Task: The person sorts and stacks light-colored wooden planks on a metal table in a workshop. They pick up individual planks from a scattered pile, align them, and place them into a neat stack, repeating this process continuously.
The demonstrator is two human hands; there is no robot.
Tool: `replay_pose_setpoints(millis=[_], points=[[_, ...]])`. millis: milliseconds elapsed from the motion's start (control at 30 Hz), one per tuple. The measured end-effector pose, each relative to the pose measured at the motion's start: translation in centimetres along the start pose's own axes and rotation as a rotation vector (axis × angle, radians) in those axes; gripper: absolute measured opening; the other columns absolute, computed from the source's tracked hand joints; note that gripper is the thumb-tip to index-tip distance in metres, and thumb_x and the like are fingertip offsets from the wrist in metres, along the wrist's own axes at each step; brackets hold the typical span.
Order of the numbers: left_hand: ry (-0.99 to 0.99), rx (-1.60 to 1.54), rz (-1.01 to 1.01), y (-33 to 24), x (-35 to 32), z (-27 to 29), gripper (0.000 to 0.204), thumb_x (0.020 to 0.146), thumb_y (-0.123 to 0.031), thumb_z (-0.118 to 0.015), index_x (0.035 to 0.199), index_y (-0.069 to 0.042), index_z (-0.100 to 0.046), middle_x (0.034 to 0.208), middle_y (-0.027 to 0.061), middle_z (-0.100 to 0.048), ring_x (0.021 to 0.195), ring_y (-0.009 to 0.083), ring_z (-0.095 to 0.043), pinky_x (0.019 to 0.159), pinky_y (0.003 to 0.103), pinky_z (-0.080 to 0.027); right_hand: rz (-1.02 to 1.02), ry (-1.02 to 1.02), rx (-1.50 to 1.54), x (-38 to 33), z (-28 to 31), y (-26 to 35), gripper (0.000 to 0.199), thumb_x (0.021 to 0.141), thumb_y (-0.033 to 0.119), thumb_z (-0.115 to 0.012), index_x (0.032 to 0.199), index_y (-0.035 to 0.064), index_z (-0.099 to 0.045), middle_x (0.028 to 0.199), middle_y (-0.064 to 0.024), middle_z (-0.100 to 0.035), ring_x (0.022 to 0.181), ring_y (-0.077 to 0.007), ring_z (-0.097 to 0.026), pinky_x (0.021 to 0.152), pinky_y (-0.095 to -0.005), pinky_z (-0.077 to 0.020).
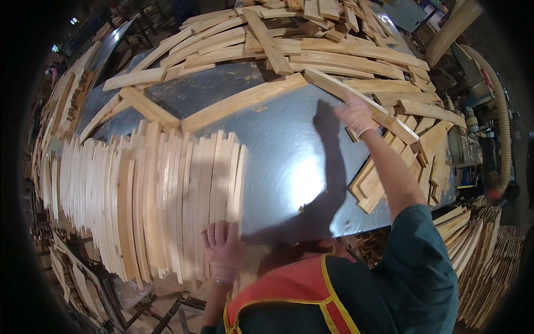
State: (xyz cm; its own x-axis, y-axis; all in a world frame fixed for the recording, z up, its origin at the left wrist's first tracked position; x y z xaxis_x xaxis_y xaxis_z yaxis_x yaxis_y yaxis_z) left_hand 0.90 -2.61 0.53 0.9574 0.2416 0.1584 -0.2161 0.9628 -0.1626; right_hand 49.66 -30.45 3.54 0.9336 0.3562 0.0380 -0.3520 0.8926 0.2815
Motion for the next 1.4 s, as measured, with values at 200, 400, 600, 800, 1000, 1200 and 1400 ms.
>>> replay_pose_setpoints(millis=[200, 400, 600, 800, 1000, 1200, 1400], points=[[0.021, 0.019, -0.011, -0.5, 1.9, 0.9, 0.037, 0.080, -0.015, -0.071, 0.117, -0.017, -0.070, 0.126, 0.0127, -0.059, 0.115, 0.0355, -0.059, 0.098, 0.057, -0.048, -0.197, 0.316, -0.337, 6.0, -0.8, -8.9, 0.060, 0.090, 0.032, -0.073, 0.142, 0.0069, -0.057, 0.129, -0.0250, -0.072, 0.119, -0.0429, -0.070, 0.102, -0.0518, -0.0552], [0.096, 0.005, 0.011, -0.2, 1.6, 0.6, 0.048, 0.081, -0.018, -0.068, 0.129, -0.011, -0.066, 0.133, 0.0146, -0.056, 0.127, 0.0396, -0.054, 0.112, 0.058, -0.041, -0.237, 0.423, 0.457, 0.5, -6.1, -12.2, 0.038, 0.095, 0.030, -0.077, 0.119, 0.0014, -0.070, 0.105, -0.0170, -0.077, 0.097, -0.0314, -0.075, 0.086, -0.0435, -0.0580], [0.289, 0.048, -0.237, -6.0, -3.3, -4.7, 0.052, 0.092, -0.018, -0.060, 0.143, -0.012, -0.056, 0.143, 0.0143, -0.047, 0.140, 0.0374, -0.046, 0.126, 0.057, -0.032, -0.466, 0.331, 1.147, -9.7, -8.0, -3.8, 0.027, 0.098, 0.026, -0.076, 0.116, 0.0054, -0.073, 0.094, -0.0036, -0.075, 0.075, -0.0142, -0.068, 0.064, -0.0314, -0.0531], [0.122, -0.144, -0.106, -4.3, -7.3, -6.1, 0.070, 0.091, -0.014, -0.061, 0.159, -0.013, -0.044, 0.156, 0.0197, -0.038, 0.145, 0.0456, -0.041, 0.126, 0.057, -0.032, -0.513, 0.325, 1.147, -16.4, -10.6, 1.0, 0.025, 0.098, 0.026, -0.074, 0.113, 0.0063, -0.073, 0.084, -0.0026, -0.072, 0.061, -0.0131, -0.061, 0.054, -0.0300, -0.0450], [0.280, -0.788, 0.288, -2.1, -4.8, 1.6, 0.084, 0.085, -0.002, -0.059, 0.165, -0.018, -0.040, 0.166, 0.0242, -0.042, 0.129, 0.0484, -0.059, 0.109, 0.049, -0.052, -0.457, 0.432, 1.021, -23.3, -14.2, 11.9, 0.033, 0.099, 0.029, -0.072, 0.118, 0.0028, -0.068, 0.089, -0.0064, -0.071, 0.070, -0.0160, -0.064, 0.061, -0.0307, -0.0486], [-0.086, -0.733, 0.320, 1.3, -2.7, 5.8, 0.083, 0.088, -0.003, -0.064, 0.166, -0.009, -0.038, 0.161, 0.0269, -0.046, 0.144, 0.0456, -0.050, 0.118, 0.045, -0.046, -0.329, 0.999, 1.332, -29.0, -13.7, 26.3, 0.036, 0.106, 0.030, -0.069, 0.127, 0.0009, -0.067, 0.092, -0.0037, -0.070, 0.074, -0.0139, -0.062, 0.070, -0.0285, -0.0512], [0.305, -0.750, 0.379, 0.2, 1.7, 7.0, 0.078, 0.094, -0.027, -0.071, 0.163, -0.006, -0.042, 0.167, 0.0218, -0.039, 0.152, 0.0382, -0.043, 0.127, 0.042, -0.037, -0.302, 1.338, 1.583, -30.8, -12.3, 22.2, 0.067, 0.097, 0.037, -0.079, 0.150, 0.0043, -0.055, 0.124, -0.0183, -0.073, 0.109, -0.0260, -0.073, 0.091, -0.0389, -0.0631]])
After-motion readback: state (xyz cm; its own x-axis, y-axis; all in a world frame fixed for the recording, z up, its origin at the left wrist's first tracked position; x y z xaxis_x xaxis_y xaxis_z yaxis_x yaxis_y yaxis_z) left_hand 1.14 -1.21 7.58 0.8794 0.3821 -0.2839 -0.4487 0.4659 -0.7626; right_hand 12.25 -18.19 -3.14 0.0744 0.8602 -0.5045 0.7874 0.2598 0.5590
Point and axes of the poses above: each hand's wrist, its own x-axis towards the middle knuckle, its own z-axis out of the back of the hand, y = z × x, the point moved 2 cm from there along x, towards the middle knuckle
